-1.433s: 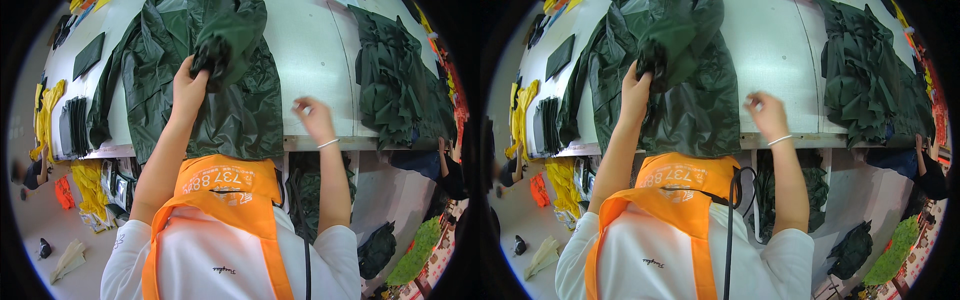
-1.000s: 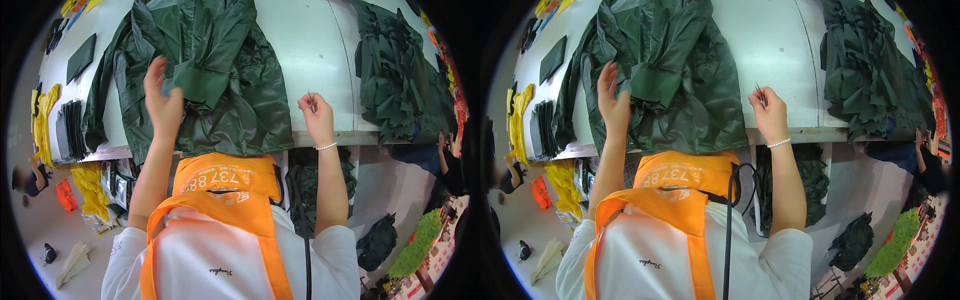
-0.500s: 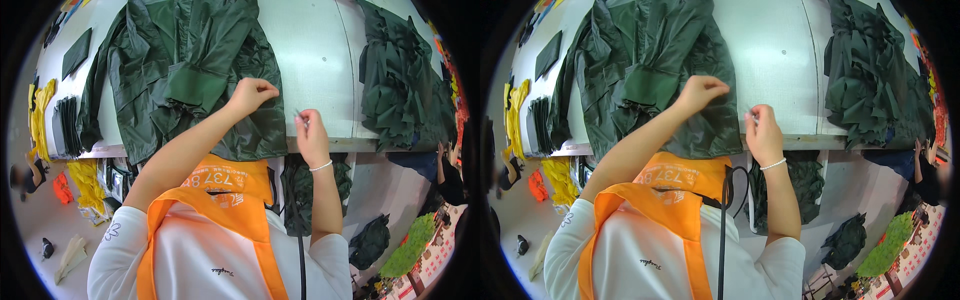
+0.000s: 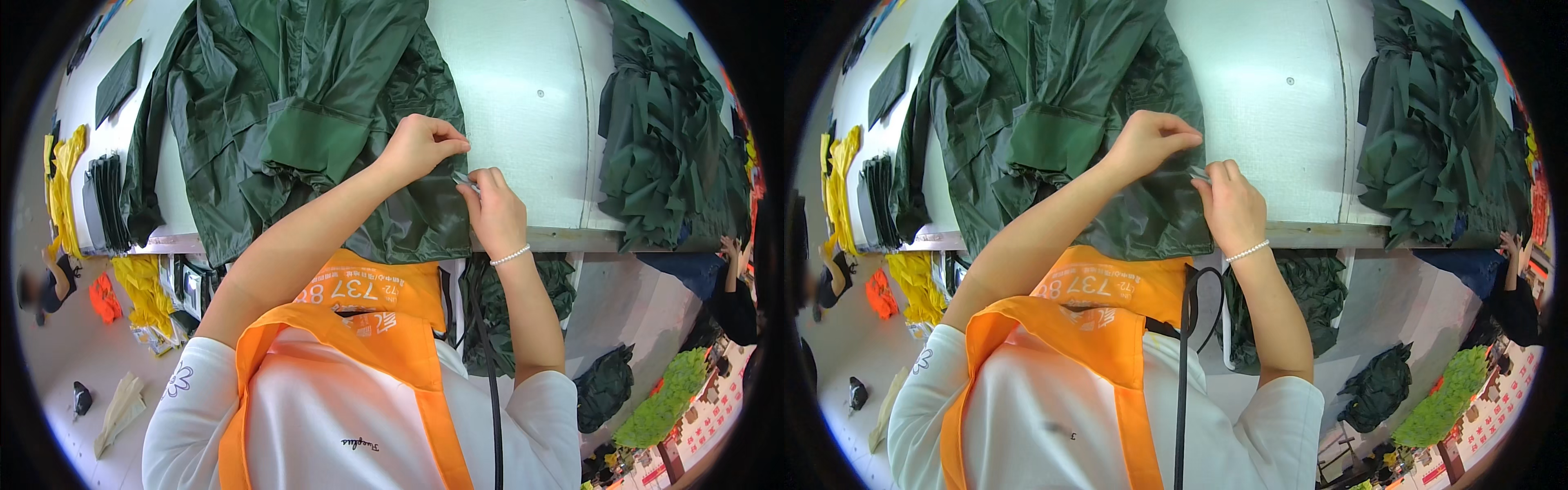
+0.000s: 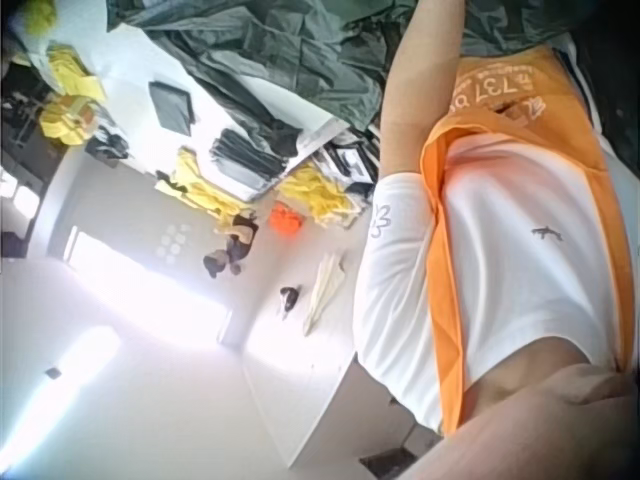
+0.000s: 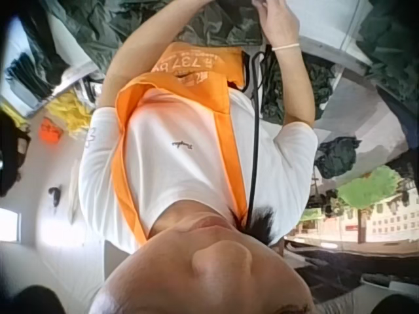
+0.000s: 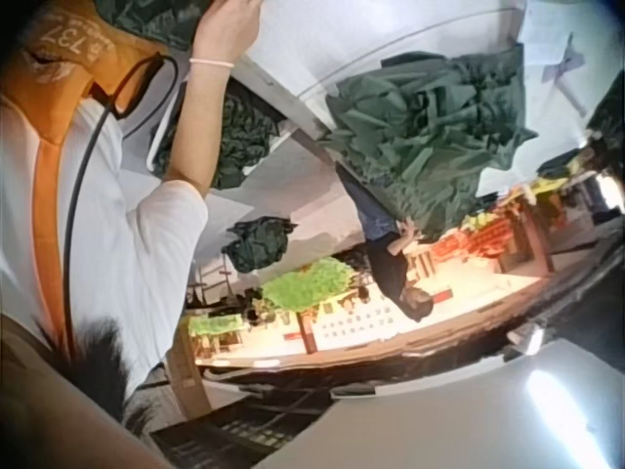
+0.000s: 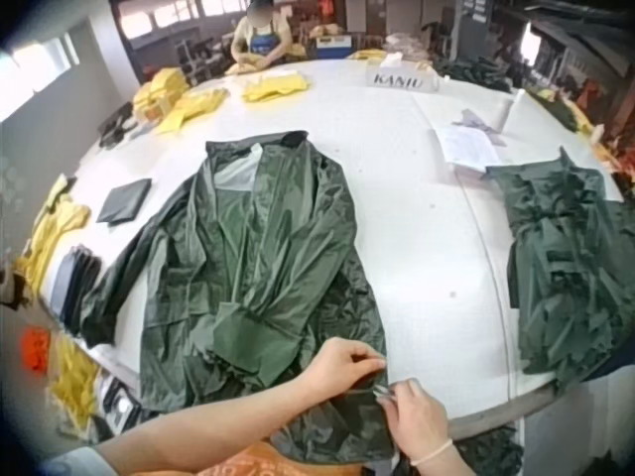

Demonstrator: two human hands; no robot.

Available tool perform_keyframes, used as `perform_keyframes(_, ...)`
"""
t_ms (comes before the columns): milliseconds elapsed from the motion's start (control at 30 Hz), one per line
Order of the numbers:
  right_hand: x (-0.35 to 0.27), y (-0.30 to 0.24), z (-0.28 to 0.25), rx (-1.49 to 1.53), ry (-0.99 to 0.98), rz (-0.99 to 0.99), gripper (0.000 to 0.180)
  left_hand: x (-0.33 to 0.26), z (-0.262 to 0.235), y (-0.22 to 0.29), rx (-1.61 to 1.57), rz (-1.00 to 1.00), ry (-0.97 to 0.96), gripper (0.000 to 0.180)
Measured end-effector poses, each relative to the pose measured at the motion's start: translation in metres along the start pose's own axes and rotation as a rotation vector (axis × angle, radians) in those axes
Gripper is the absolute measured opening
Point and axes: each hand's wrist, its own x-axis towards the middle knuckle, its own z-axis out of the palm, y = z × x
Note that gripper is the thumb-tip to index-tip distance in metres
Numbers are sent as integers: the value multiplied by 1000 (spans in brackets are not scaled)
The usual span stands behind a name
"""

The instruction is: The person folds a dark green jacket on a white table. They smooth the fabric, fold the sleeves inward, fold the jacket in half, then into a compact rectangle, and place it on a stack of similar folded jackets.

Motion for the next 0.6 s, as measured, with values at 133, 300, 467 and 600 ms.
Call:
perform_keyframes(133, 3, 4, 1, 49, -25, 27, 21, 3, -1, -1, -39, -17, 0, 15)
perform_keyframes(300, 37, 15, 2, 304, 211, 53, 31, 19, -21, -7, 65, -56, 203, 18)
perform_keyframes(467, 94, 16, 22, 183, 2, 312, 22, 29, -18, -10, 178, 117, 287, 18)
perform_keyframes(600, 105, 18, 20, 172, -10, 286, 20, 35, -31, -9, 426, -82, 100, 19)
